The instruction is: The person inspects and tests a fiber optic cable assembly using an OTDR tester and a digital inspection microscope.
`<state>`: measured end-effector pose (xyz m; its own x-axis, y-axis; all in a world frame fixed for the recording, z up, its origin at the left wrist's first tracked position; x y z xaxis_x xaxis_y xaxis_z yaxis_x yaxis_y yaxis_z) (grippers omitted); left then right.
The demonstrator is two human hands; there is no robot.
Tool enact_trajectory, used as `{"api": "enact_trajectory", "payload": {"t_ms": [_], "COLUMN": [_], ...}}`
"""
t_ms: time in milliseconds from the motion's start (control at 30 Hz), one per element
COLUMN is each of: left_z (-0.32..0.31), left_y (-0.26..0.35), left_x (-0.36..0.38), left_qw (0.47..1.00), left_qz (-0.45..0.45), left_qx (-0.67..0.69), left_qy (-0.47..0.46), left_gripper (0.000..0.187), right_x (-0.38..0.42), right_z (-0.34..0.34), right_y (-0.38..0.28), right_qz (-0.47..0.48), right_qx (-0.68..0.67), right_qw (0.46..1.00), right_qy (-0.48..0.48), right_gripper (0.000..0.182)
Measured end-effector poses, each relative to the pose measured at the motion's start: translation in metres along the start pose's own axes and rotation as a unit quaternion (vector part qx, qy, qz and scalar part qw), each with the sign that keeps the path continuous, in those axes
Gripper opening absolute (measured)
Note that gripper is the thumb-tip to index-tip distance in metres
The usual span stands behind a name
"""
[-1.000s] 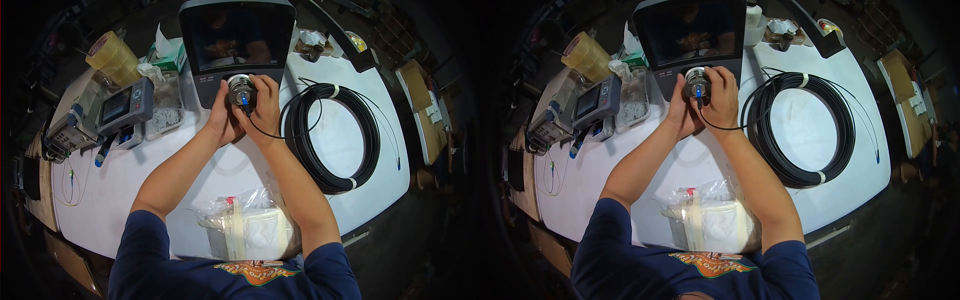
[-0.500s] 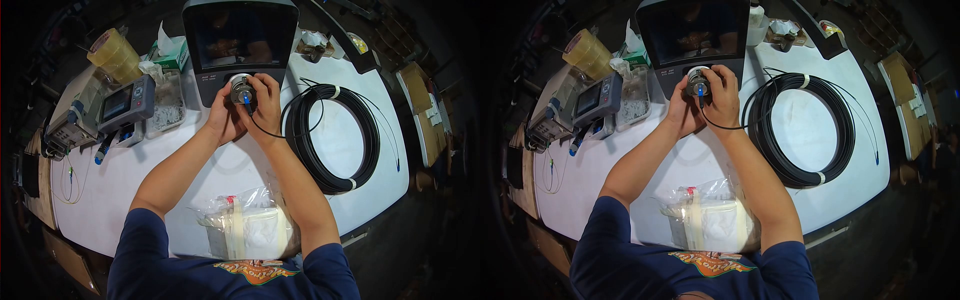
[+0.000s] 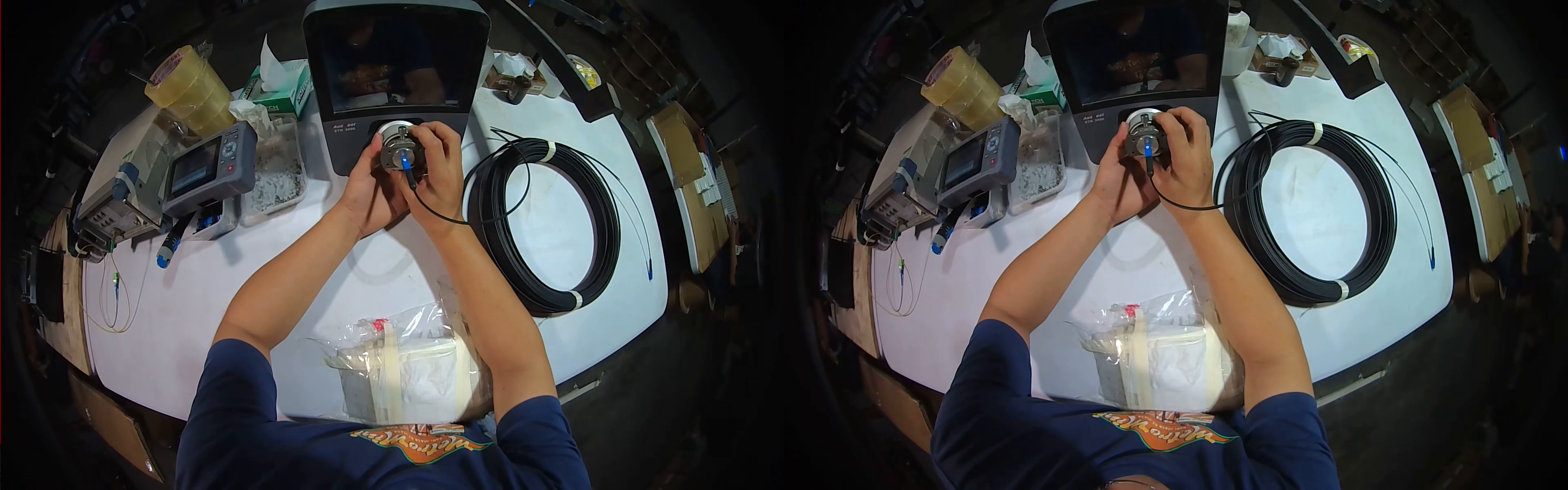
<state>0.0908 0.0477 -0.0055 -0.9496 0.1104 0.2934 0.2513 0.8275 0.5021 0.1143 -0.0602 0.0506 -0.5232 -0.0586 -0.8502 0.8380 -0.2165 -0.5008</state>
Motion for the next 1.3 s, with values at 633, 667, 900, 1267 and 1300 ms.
{"api": "enact_trajectory", "payload": {"t_ms": [633,667,900,1267,1300], "left_z": [0.0023,0.0029,-0.0014,0.0022,0.0022], "left_y": [-0.0018,-0.0017,0.0001,-0.0007,-0.0008], "left_x": [-0.0014,-0.0016,0.0001,-0.0038,-0.0044], "left_qw": [1.0,1.0,1.0,0.998,0.998], "left_qz": [0.002,0.001,-0.003,-0.008,-0.008], "left_qx": [-0.022,-0.021,-0.006,-0.037,-0.037], "left_qy": [0.007,0.007,0.003,0.051,0.05], "left_gripper": [0.069,0.069,0.066,0.077,0.077], "right_x": [0.0044,0.0036,0.0026,0.0046,0.0059], "right_z": [-0.0039,-0.0041,-0.0028,-0.0045,-0.0044], "right_y": [0.0032,0.0014,0.0023,0.0023,0.0044], "right_qz": [0.01,0.01,-0.002,0.006,0.006], "right_qx": [0.016,0.015,-0.003,0.028,0.028], "right_qw": [0.999,0.999,1.0,0.999,0.999], "right_qy": [-0.028,-0.029,-0.008,-0.022,-0.022], "right_gripper": [0.067,0.067,0.063,0.074,0.074]}}
Point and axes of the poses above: each hand's wrist, its own x-axis away from the middle knuckle, its own z-axis out of the back of the hand, y = z × x, the point moved 5 cm from there along -x, towards the middle knuckle, and after that the axes turned 8 degrees about y, right-handed, at the moved point
